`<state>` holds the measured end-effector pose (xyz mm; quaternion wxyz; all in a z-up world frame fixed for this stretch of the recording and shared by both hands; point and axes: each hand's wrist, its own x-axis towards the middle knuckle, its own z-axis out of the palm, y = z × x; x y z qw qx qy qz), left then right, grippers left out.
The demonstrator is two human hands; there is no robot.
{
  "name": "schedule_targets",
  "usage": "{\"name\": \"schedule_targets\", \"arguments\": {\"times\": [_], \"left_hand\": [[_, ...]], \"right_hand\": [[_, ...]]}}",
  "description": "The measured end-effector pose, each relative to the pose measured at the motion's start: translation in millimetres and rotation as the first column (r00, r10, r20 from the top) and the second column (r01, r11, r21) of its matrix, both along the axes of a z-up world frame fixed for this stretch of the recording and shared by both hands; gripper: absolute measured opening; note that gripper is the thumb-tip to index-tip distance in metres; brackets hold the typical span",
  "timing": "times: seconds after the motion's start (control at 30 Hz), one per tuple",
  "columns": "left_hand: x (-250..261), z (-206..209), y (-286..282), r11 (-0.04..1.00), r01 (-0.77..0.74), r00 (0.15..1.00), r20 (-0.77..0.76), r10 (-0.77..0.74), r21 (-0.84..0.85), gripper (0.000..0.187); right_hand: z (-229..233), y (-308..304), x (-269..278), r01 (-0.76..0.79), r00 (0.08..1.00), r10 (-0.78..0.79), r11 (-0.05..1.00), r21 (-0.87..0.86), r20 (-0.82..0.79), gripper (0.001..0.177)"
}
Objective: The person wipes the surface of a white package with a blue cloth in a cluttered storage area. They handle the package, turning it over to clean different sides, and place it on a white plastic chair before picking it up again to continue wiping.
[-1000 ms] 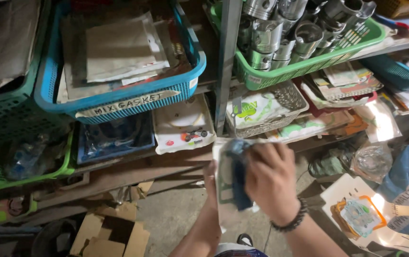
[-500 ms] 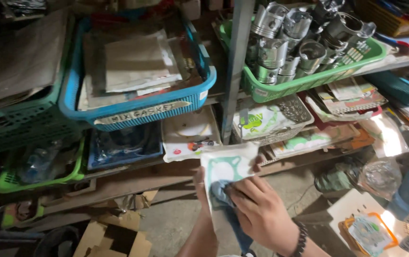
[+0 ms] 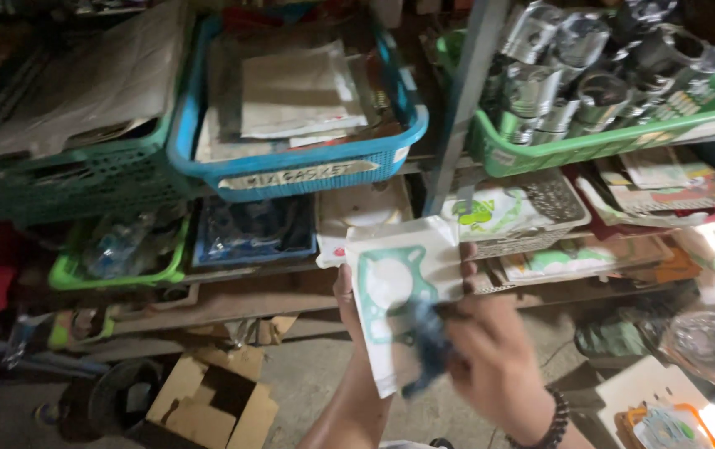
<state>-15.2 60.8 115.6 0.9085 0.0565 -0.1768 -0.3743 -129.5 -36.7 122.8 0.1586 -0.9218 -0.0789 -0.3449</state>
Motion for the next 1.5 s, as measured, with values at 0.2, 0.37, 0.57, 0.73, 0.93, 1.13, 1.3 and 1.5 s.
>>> {"name": "schedule_targets", "arguments": {"times": [0.2, 0.37, 0.57, 0.73, 0.93, 1.13, 1.3, 1.5], "left_hand": [[-2, 15, 24, 0.997, 0.065, 0.996, -0.062, -0.067, -0.043, 0.096], [33, -113, 9, 0.611, -0.782, 0.469, 0.529, 0.707, -0.124, 0.038], [24, -5, 53, 0.987, -0.103, 0.994, -0.013, 0.105, 0.124, 0.067], [30, 12, 67, 0.902, -0.367, 0.918, 0.244, 0.311, 0.229, 0.063], [39, 45, 100, 0.59, -0.752, 0.544, 0.783, 0.303, 0.294, 0.051], [72, 39, 113, 0.443, -0.836, 0.454, 0.862, 0.225, 0.324, 0.077], [94, 55, 114, 0.373, -0.883, 0.389, 0.89, 0.237, 0.286, 0.058], [124, 74, 113, 0.348, -0.931, 0.177, 0.969, 0.172, 0.108, 0.053]], "right_hand": [[31, 21, 7, 0.125, 0.99, -0.138, 0.93, 0.346, 0.014, 0.031], [27, 15, 10, 0.264, 0.956, -0.148, 0.812, 0.52, -0.254, 0.029], [51, 18, 25, 0.238, 0.971, -0.195, 0.84, 0.488, -0.139, 0.024], [59, 19, 48, 0.185, 0.981, -0.189, 0.836, 0.517, -0.046, 0.023], [67, 18, 74, 0.204, 0.972, -0.235, 0.854, 0.478, 0.004, 0.021], [66, 13, 102, 0.186, 0.981, -0.183, 0.841, 0.508, -0.055, 0.034], [76, 13, 121, 0.104, 0.991, -0.131, 0.903, 0.416, 0.036, 0.042], [94, 21, 143, 0.137, 0.982, -0.17, 0.938, 0.317, 0.08, 0.04]]}}
